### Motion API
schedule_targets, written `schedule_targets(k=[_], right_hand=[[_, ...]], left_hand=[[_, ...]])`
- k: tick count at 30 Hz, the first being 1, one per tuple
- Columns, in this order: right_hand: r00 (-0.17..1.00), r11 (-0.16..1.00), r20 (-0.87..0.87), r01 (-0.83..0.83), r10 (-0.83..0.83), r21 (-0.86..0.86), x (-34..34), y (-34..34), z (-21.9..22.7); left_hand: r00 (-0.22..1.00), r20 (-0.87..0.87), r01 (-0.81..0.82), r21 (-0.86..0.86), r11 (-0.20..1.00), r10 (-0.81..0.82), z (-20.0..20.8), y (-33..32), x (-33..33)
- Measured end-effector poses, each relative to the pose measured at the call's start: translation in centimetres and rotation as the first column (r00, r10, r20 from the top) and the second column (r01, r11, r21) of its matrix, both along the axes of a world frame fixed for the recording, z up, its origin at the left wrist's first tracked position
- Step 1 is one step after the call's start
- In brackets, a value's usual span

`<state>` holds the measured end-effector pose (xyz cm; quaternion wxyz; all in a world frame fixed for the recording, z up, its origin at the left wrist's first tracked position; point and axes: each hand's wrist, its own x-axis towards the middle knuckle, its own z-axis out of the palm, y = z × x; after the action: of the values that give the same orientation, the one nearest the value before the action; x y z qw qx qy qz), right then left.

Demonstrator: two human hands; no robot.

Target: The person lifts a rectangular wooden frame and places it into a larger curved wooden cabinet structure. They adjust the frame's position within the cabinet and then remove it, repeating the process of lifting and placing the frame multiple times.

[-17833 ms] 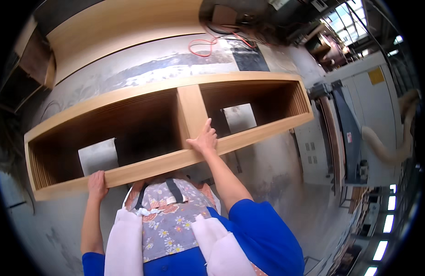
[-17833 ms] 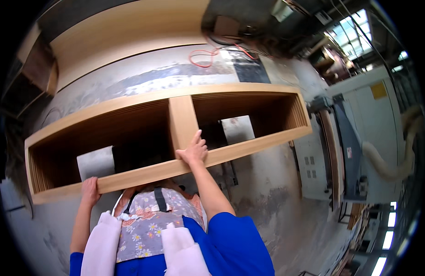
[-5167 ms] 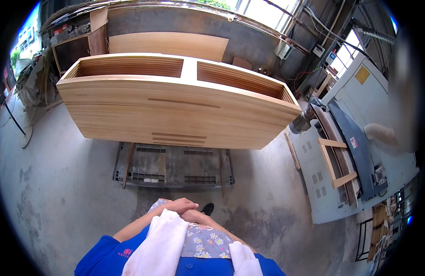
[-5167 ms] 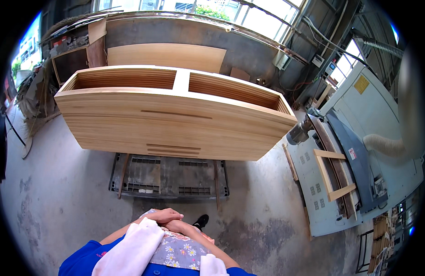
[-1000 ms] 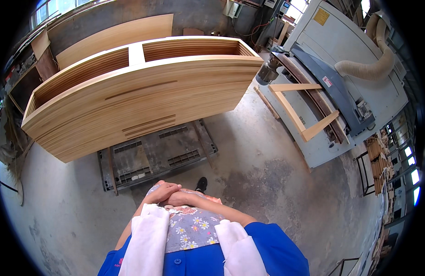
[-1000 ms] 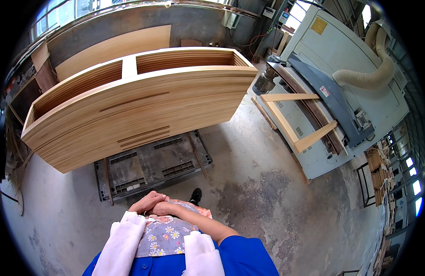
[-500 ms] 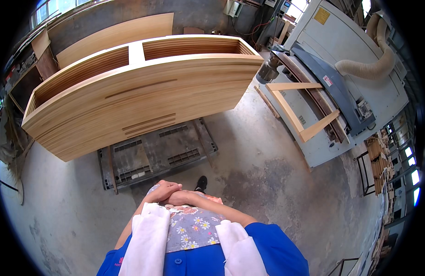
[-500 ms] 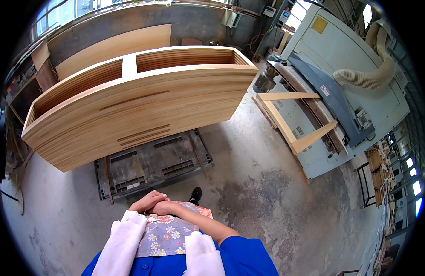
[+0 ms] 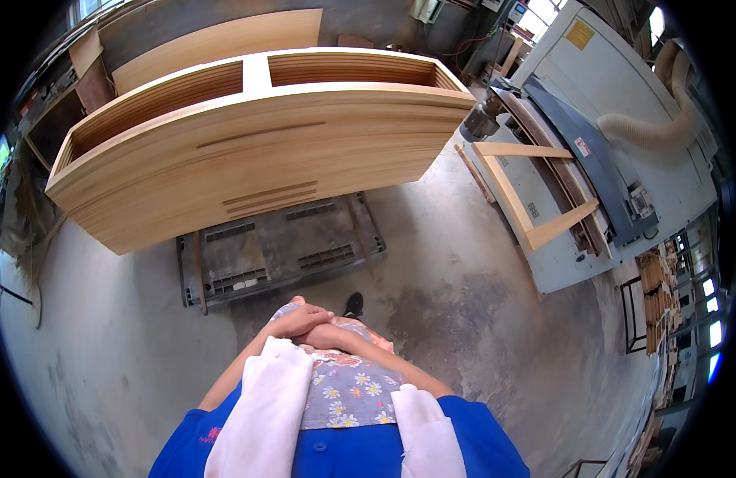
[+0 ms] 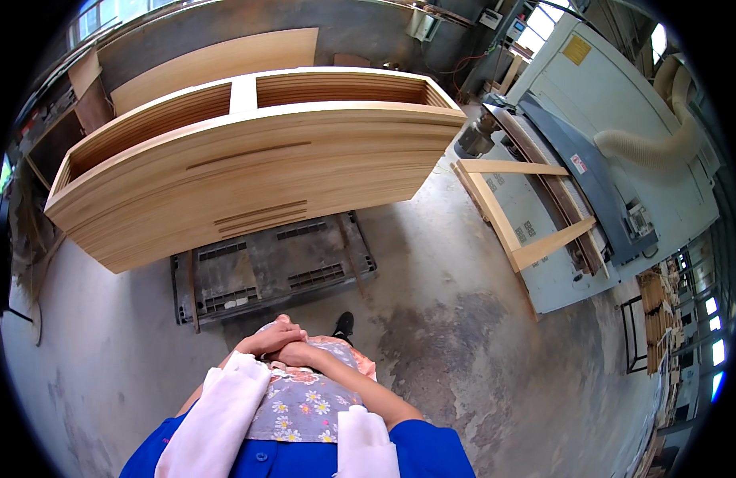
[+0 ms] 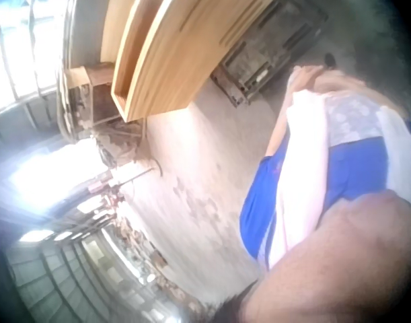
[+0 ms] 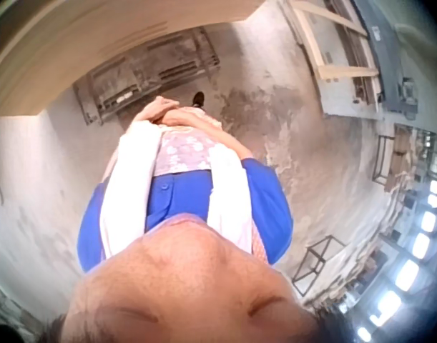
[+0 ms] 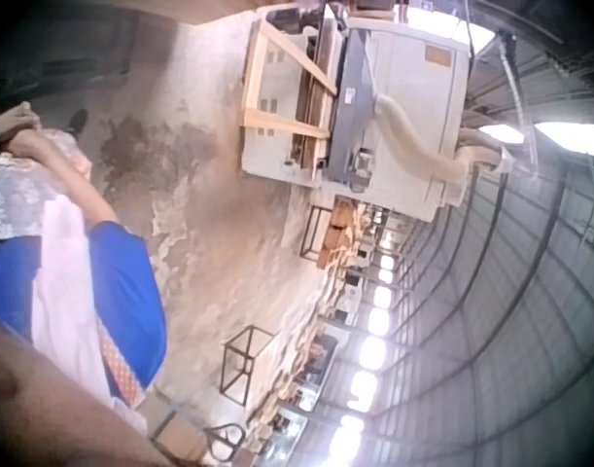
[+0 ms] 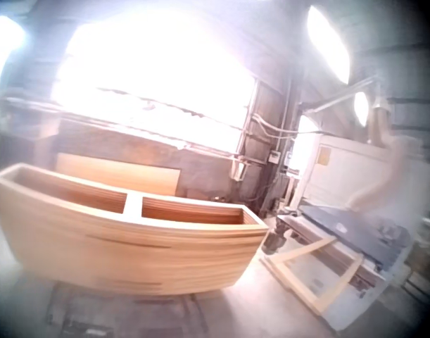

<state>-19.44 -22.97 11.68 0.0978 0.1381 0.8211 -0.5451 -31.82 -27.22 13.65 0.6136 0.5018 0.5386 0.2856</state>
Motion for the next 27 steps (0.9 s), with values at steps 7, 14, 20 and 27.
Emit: schedule_targets(k=[7, 14, 20, 27], right_hand=[[0.997, 0.996, -0.059, 0.049, -0.054, -0.071, 2.2, -0.3, -1.4], [0.993, 0.997, 0.118, -0.021, 0.031, -0.08, 2.6, 2.2, 3.1], [0.989, 0.996, 0.122, 0.09, -0.086, -0.027, 6.2, 3.8, 1.2], [0.802, 0.642, 0.142, 0.558, -0.58, -0.527, 17.9, 11.3, 1.9]], left_hand=[[1.0, -0.014, -0.014, -0.03, 0.999, 0.013, 2.2, 0.2, 2.1], [0.997, 0.041, -0.056, -0.065, 0.996, 0.058, 0.2, 1.4, 3.0], [0.995, 0.077, 0.06, -0.045, 0.997, -0.056, -3.4, 4.2, 5.7], [0.992, 0.042, -0.117, -0.059, 0.991, 0.12, 2.1, 6.3, 10.5]])
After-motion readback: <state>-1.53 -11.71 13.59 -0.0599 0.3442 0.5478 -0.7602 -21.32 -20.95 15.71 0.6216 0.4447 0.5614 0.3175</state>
